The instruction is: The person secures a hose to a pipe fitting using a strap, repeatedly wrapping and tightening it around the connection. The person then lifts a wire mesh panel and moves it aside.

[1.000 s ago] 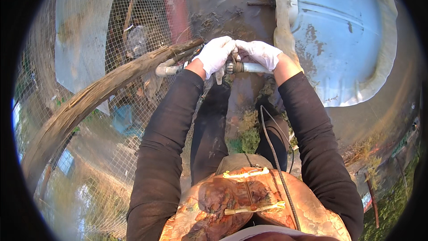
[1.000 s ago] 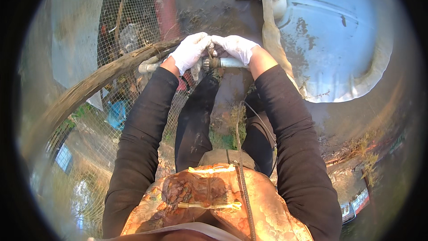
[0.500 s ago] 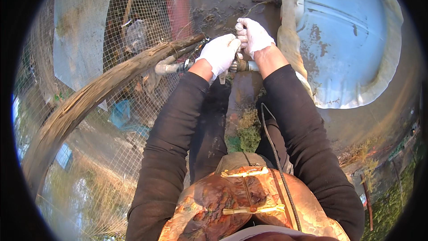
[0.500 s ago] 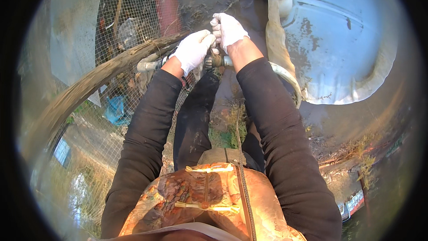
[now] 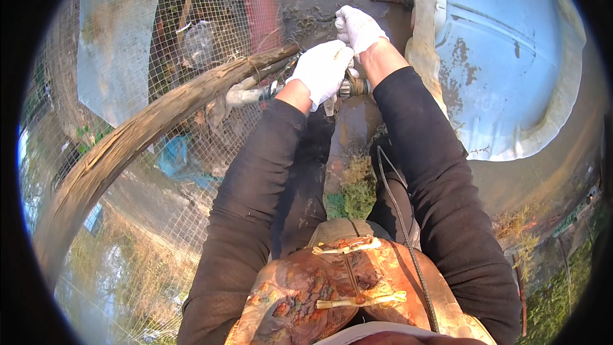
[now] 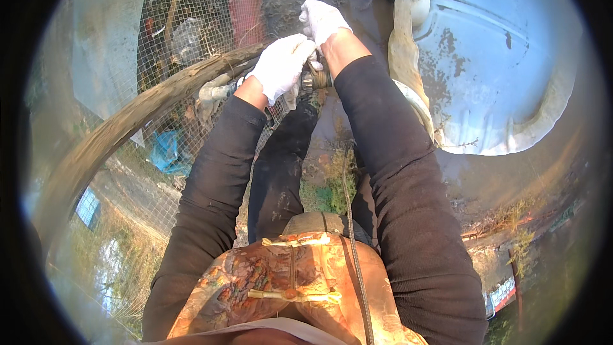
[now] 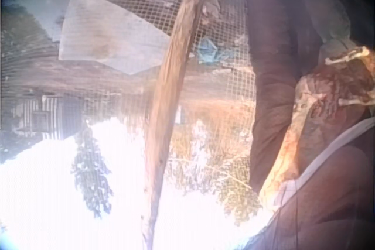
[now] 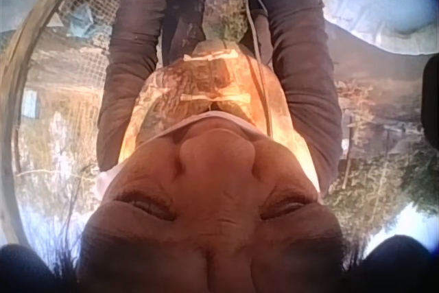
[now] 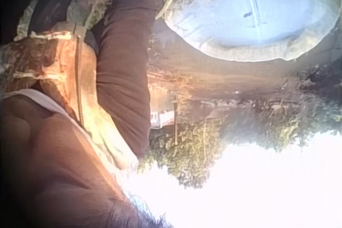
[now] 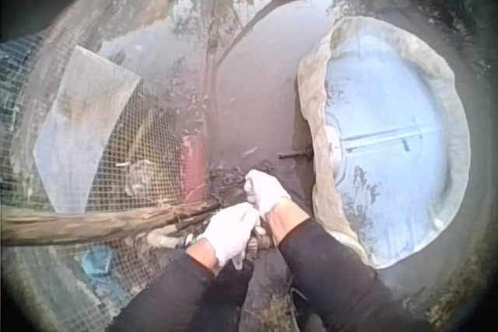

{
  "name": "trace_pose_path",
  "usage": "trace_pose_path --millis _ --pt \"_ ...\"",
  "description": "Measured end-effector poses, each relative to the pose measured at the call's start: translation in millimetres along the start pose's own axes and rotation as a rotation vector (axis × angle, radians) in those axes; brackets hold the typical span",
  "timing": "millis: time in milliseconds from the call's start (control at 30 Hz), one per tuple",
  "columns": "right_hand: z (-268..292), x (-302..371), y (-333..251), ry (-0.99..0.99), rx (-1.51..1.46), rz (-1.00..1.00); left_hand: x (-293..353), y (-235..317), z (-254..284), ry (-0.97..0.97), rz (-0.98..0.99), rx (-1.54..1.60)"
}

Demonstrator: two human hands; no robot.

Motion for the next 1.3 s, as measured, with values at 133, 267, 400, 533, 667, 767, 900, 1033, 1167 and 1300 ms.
trace_pose_path --millis 133,267,400,533,667,767,900,1033,1167,1300 --pt "-1 31 -16 -0.09 -0.3 0.106 -2 -2 7 0.097 -0.001 0.062" --pt "2 53 -15 -0.127 -0.44 0.126 -2 -4 5 0.102 -0.006 -0.025" --pt "-2 57 -9 -0.137 -0.642 0.021 -5 -11 1 0.082 -0.013 -0.055" --pt "-10 70 -8 -0.219 -0.697 0.079 -13 -26 -14 0.06 0.032 0.125" --pt "-12 103 -3 -0.306 -0.607 0.169 -21 -44 -28 0.015 0.075 0.254" --pt "-6 137 9 -0.295 -0.34 0.298 -24 -47 -34 -0.069 0.075 0.207" --pt "-10 187 44 -0.51 0.25 0.44 -7 -37 -43 -0.231 0.163 0.492" --pt "-11 227 61 -0.643 0.964 1.032 -1 -20 -37 -0.276 0.157 0.443" --pt "-4 232 95 -0.737 1.248 1.081 1 -18 -39 -0.308 0.232 0.463" --pt "-1 209 127 -0.784 1.42 1.076 -2 -18 -40 -0.292 0.239 0.468"
Point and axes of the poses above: each hand's wrist, its own x-axis away from the middle knuckle, its own z-axis out of the back of the hand, y = z × x, the point moved 8 cm from there along -x, towards the middle knuckle, and after that the axes turned 13 degrees about -x, right-handed, at the moved point
